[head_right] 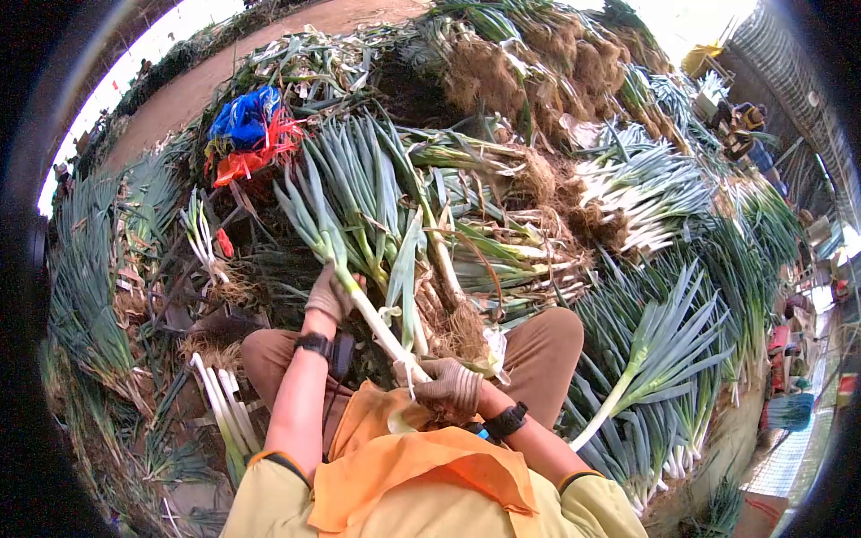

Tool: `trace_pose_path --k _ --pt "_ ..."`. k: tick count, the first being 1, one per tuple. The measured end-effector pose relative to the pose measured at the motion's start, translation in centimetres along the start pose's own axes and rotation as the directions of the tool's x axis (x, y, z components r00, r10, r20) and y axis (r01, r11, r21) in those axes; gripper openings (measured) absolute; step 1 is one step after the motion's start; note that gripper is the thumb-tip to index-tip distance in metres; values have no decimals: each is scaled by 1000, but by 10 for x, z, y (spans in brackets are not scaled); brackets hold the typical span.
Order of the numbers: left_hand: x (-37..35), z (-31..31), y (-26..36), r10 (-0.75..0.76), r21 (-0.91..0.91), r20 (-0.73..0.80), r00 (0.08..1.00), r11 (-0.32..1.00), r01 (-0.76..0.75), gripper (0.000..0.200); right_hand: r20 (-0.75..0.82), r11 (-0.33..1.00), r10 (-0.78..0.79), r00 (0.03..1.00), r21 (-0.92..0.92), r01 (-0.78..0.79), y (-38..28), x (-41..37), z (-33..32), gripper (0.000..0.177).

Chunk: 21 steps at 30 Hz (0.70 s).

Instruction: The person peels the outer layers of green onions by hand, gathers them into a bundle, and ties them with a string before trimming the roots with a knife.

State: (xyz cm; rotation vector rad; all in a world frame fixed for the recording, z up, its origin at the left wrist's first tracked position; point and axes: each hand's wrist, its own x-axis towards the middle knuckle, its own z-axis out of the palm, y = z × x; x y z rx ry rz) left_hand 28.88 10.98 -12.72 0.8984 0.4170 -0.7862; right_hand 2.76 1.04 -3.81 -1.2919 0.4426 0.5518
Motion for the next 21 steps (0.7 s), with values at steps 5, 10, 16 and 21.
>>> trace_pose_path --k 5,10,16,21 --pt "53 44 27 82 27 -50 995 996 -81 16 -363 782 -611 703 -413 467 44 34 3 39" --pt "13 109 75 311 12 14 950 950 -312 15 -41 99 -944 328 -982 163 -35 24 5 20" --pt "-35 136 160 580 79 181 794 797 -599 18 -112 227 -825 554 -963 143 -22 24 6 17" --pt "-52 133 209 689 109 255 678 677 -728 15 -262 266 -230 937 -943 -198 105 113 -41 20"
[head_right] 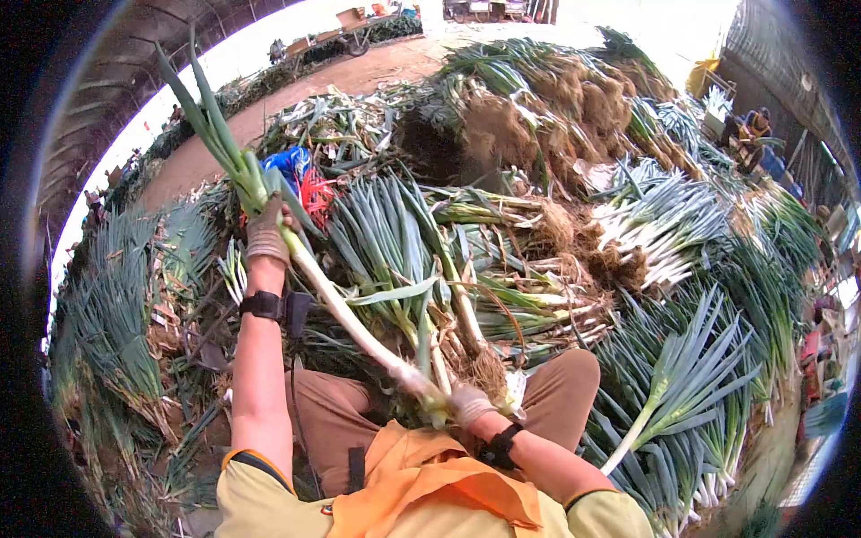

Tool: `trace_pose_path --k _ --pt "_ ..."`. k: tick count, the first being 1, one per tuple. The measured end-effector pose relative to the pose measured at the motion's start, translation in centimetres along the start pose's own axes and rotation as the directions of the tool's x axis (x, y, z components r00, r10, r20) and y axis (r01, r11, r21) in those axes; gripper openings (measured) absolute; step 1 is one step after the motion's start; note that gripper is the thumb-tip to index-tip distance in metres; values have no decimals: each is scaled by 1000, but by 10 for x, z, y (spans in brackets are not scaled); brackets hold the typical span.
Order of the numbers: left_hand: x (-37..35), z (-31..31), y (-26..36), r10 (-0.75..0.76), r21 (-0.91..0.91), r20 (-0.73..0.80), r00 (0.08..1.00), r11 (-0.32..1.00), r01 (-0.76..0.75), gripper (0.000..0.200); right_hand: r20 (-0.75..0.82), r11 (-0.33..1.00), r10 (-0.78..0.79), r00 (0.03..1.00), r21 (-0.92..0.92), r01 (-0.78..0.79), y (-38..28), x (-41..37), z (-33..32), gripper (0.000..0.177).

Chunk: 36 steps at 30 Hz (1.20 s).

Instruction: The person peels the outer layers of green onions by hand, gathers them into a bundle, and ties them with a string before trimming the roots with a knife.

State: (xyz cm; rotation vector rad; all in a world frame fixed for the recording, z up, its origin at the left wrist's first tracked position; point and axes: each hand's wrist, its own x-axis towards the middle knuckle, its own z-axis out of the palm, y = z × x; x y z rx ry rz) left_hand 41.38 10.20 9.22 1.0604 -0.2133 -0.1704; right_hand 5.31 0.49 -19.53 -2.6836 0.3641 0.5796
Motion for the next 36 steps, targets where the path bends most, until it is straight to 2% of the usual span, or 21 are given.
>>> trace_pose_path --k 2,3,5,6,7,8,9,10,12,14,15,16,18,20,24,26,28,29,34,35,36 --pt "11 0 18 -34 9 -11 999 999 34 15 17 972 90 996 215 -92 30 -8 25 23" --pt "20 -2 26 -3 12 41 999 1000 3 15 242 993 -97 966 -46 111 36 -2 6 30" --pt "15 -10 31 -3 45 85 996 999 -1 15 283 985 -165 945 92 145 29 2 -33 33" --pt "5 -3 34 -77 -79 160 984 993 91 14 303 964 -217 928 219 153 26 0 -66 36" --pt "-2 4 34 -139 -196 244 960 962 190 14 233 969 -224 946 154 191 15 0 -103 37" --pt "-4 6 28 -176 -116 228 958 972 206 12 161 971 -235 959 86 223 -4 -2 -140 38" --pt "-15 13 21 -198 -153 251 948 958 240 12 64 915 -302 951 299 270 -23 -13 -176 39" --pt "-28 20 11 -225 -187 278 934 941 282 12 -47 809 -340 939 495 317 -39 -20 -199 41" --pt "-35 22 -13 -232 -279 435 870 884 376 17 -256 376 -467 847 809 451 -63 -13 -208 43" --pt "-53 34 -25 -155 -306 523 838 883 355 21 -198 -33 -501 842 977 211 -81 5 -204 45" --pt "-65 39 -27 -167 -307 500 850 883 354 30 -151 -259 -527 837 966 11 -92 2 -211 47" --pt "-71 41 -25 -171 -303 503 847 883 358 30 -106 -227 -349 931 974 25 -93 1 -215 51" --pt "-79 42 -21 -100 -364 609 787 846 390 31 -137 -355 -420 897 934 -24 -98 -4 -221 41" --pt "-82 38 -19 -57 -408 654 754 813 415 33 -223 -636 -356 908 769 -60 -108 -8 -217 32" --pt "-85 35 -20 -6 -435 741 671 758 487 37 -288 -736 -189 939 675 59 -104 -15 -209 22" --pt "-87 33 -20 4 -449 696 718 783 431 38 -214 -777 -177 961 630 -3 -98 -17 -198 22" --pt "-77 27 -18 -7 -453 674 739 786 421 38 -419 -937 -266 868 324 -131 -88 -9 -174 23" --pt "-70 22 -17 1 -456 669 743 790 409 37 -270 -933 -266 925 314 -176 -75 -7 -165 25" --pt "-33 -12 -11 -95 -470 542 835 790 394 34 -197 -771 -235 952 634 -60 -46 -70 -157 24" --pt "-18 -27 -9 -182 -472 468 865 776 419 34 -206 -436 -186 961 893 108 -33 -86 -150 20" --pt "-9 -38 -4 -160 -440 316 935 848 294 30 -104 -411 -136 985 911 39 -22 -107 -143 15"
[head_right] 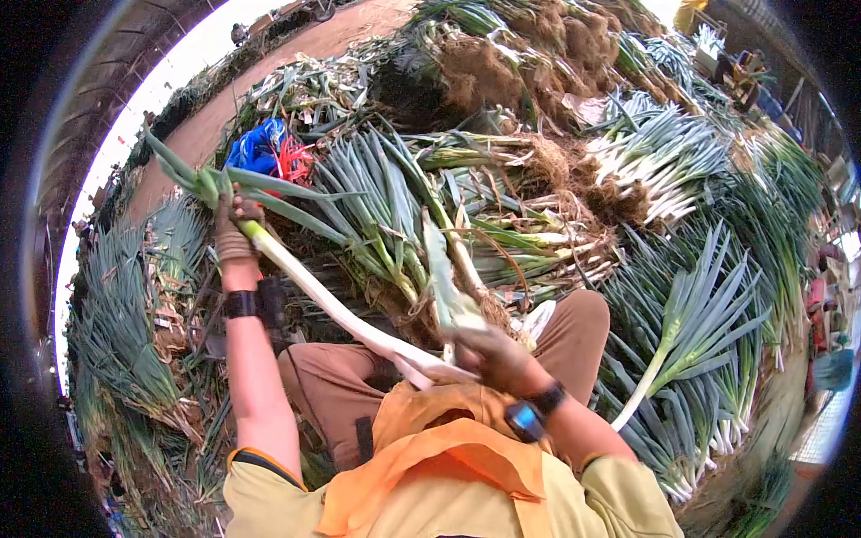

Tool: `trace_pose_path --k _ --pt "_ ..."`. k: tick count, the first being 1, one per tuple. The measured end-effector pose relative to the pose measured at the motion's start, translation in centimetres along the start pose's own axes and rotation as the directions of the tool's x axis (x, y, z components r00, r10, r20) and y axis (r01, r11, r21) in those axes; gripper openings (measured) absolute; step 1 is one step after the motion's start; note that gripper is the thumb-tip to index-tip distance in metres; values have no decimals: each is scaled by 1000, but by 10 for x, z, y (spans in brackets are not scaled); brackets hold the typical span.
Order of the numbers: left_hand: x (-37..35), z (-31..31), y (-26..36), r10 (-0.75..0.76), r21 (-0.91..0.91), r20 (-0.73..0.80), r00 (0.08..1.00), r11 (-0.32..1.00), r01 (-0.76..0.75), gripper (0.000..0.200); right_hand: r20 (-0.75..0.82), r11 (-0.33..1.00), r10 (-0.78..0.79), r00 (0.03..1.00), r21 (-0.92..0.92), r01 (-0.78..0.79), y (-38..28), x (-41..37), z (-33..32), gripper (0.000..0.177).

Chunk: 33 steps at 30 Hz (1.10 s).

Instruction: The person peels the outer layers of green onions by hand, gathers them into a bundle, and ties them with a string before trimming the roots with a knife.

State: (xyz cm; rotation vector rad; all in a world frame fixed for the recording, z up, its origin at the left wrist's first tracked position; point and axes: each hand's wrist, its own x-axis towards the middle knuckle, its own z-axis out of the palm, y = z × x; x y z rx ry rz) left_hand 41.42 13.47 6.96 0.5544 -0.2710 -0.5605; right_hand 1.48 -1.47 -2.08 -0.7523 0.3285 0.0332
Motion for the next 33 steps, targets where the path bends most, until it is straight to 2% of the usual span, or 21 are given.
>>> trace_pose_path --k 1,2,3,4,6,8,9,10,11,12,13,14,16,20,22,24,25,28,30,32,33 --pt "12 -19 16 -20 78 -24 1000 997 22 25 -90 997 74 993 -5 -75 2 -23 -9 18" --pt "25 -43 34 -39 153 -52 998 987 47 20 -7 913 -11 1000 -408 7 2 -38 -24 19" --pt "38 -63 56 -47 185 -136 990 980 72 18 -173 918 199 965 -310 -245 -6 -62 -16 17" --pt "46 -75 66 -61 214 -217 974 971 108 17 -258 892 254 932 -311 -329 9 -71 -41 16" --pt "31 -60 63 69 191 -228 971 981 -25 17 -337 716 158 928 -608 -343 20 -68 -58 25" --pt "24 -45 53 22 205 -315 949 978 45 17 -236 617 -48 971 -771 -157 9 -45 -50 34" --pt "31 -58 48 69 248 -305 950 969 9 17 -192 765 -12 981 -634 -114 1 -30 -42 52" --pt "39 -70 44 118 291 -293 949 956 -29 17 18 601 -335 942 -766 228 8 -5 -43 65" --pt "16 -44 25 175 306 -309 935 949 -77 18 20 667 -178 984 -732 136 -25 2 2 68" --pt "5 -35 15 161 221 -325 932 971 -90 16 162 660 -129 978 -723 206 -29 18 20 59" --pt "-2 -40 6 183 239 -324 928 965 -107 16 199 812 32 980 -577 91 -14 35 16 46" --pt "-9 -48 -3 210 257 -322 923 958 -128 16 200 941 -218 955 -218 260 7 46 28 29" --pt "-35 -51 -17 231 248 -462 856 961 -125 17 85 980 85 993 171 -98 17 50 33 24" --pt "-77 -130 -25 279 248 -620 733 957 -154 21 -62 940 314 947 -118 -320 38 40 -7 24" --pt "-104 -150 -28 265 267 -702 661 959 -100 20 -211 834 304 929 -413 -367 25 17 -1 20" --pt "-123 -195 -35 253 338 -747 615 941 23 16 -84 768 221 972 -599 -226 61 14 -41 21" --pt "-134 -188 -38 291 356 -737 610 934 -15 15 -26 821 242 970 -528 -219 61 3 -41 24" --pt "-138 -170 -41 252 366 -744 618 929 61 20 19 638 305 952 -746 -190 7 -25 5 24" --pt "-142 -175 -29 247 396 -770 588 908 137 13 -26 639 126 992 -762 -101 -37 -65 14 26" --pt "-119 -287 -17 155 238 -810 566 968 76 15 -106 641 -46 993 -766 -52 -80 -98 3 25" --pt "-130 -227 -20 212 286 -832 512 956 68 17 -156 674 -96 983 -737 -52 -97 -112 -10 24"
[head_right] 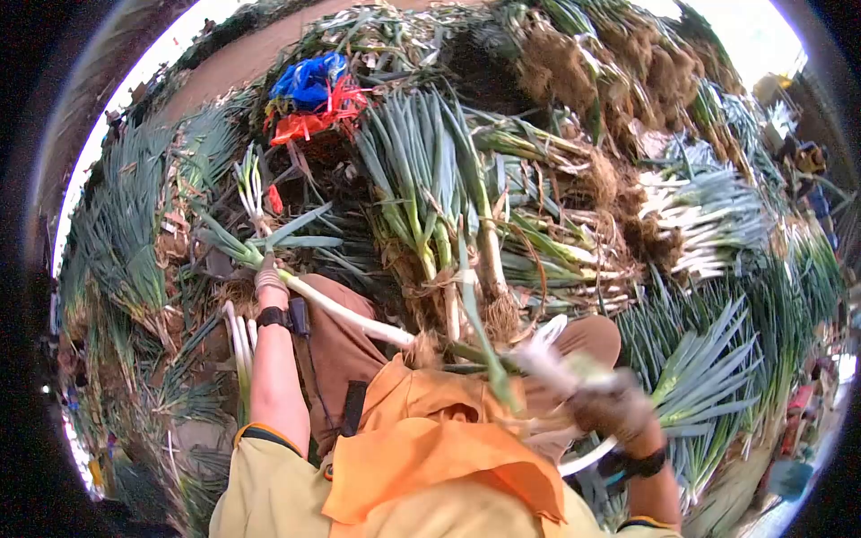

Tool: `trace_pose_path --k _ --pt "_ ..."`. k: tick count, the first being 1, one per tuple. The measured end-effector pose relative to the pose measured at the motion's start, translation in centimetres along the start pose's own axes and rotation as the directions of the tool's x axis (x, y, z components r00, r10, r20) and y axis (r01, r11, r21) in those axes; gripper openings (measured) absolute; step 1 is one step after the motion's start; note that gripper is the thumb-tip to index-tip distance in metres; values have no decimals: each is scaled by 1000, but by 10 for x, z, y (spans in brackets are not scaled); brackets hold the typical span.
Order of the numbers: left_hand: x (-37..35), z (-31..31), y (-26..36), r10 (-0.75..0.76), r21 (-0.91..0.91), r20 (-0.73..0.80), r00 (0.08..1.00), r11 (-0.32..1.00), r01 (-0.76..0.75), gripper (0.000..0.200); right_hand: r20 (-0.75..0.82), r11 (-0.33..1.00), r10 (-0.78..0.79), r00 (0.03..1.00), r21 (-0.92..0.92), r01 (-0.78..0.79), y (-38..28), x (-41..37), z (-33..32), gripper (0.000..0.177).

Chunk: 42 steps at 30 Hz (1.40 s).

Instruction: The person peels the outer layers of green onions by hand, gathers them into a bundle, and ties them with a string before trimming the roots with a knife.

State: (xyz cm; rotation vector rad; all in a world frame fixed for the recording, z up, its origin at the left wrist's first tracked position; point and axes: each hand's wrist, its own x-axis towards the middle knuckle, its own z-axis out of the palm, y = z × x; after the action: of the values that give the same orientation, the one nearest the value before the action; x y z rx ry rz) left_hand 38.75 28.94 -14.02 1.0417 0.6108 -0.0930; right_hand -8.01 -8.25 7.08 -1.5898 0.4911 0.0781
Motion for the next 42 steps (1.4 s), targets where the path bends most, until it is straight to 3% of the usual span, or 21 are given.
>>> trace_pose_path --k 1,5,6,8,9,13,14,15,16,18,20,21,23,25,26,28,29,30,32,34,42 --pt "-21 11 1 -2 15 8 1000 1000 2 17 25 984 77 997 158 -81 3 3 -23 22" --pt "-46 33 -4 93 -4 177 980 996 -94 22 -312 987 -86 946 105 124 -25 59 -20 22" --pt "-67 45 -1 74 -62 228 971 996 -62 21 -287 921 -390 875 -126 369 -5 89 -17 23" --pt "-96 70 5 99 -131 298 949 989 -62 23 -35 683 -471 881 -647 339 77 179 -14 23" --pt "-102 80 7 102 -141 318 942 988 -59 23 44 452 -212 976 -881 138 100 215 -15 22" --pt "-149 113 18 80 -185 431 899 983 0 20 -117 721 -308 944 -676 151 36 165 30 30" --pt "-154 118 18 72 -155 417 906 988 -7 19 -50 865 -309 950 -430 259 40 157 37 35" --pt "-163 125 18 61 -123 407 911 992 -12 18 37 903 -364 931 -231 362 29 136 52 43" --pt "-175 130 16 101 -121 417 903 991 -55 17 131 750 -562 817 -336 570 44 126 63 43" --pt "-181 138 8 133 -118 451 883 989 -88 17 213 925 -377 902 41 377 54 103 84 52" --pt "-186 141 -1 139 -159 513 847 985 -65 23 150 953 -294 944 -24 300 63 82 91 54" --pt "-205 144 3 123 -145 531 838 988 -54 23 175 994 -95 980 66 85 74 78 90 52" --pt "-238 146 15 -107 -170 792 601 907 385 32 242 943 119 963 277 -186 83 63 88 39" --pt "-219 145 1 -167 -63 921 351 827 559 42 460 933 80 884 277 -228 107 67 76 38" --pt "-217 145 -8 -164 -63 921 354 833 549 43 453 934 78 888 278 -224 114 75 75 38" --pt "-214 150 -23 -144 -63 920 364 863 502 44 439 962 20 898 -254 103 116 98 74 34" --pt "-213 152 -27 -145 -62 893 427 898 435 44 325 925 -43 945 -343 160 78 99 80 33" --pt "-216 155 -29 -143 -50 894 424 910 411 44 175 908 -261 949 -290 303 100 126 89 32" --pt "-228 161 -31 -140 -35 898 416 921 387 43 29 933 -284 958 236 270 54 150 98 52" --pt "-243 165 -29 -138 -37 863 487 942 332 41 -28 913 -268 963 313 263 7 154 106 48" --pt "-224 174 -16 -109 -18 832 544 974 224 39 -79 905 -393 916 -212 370 12 136 96 9"
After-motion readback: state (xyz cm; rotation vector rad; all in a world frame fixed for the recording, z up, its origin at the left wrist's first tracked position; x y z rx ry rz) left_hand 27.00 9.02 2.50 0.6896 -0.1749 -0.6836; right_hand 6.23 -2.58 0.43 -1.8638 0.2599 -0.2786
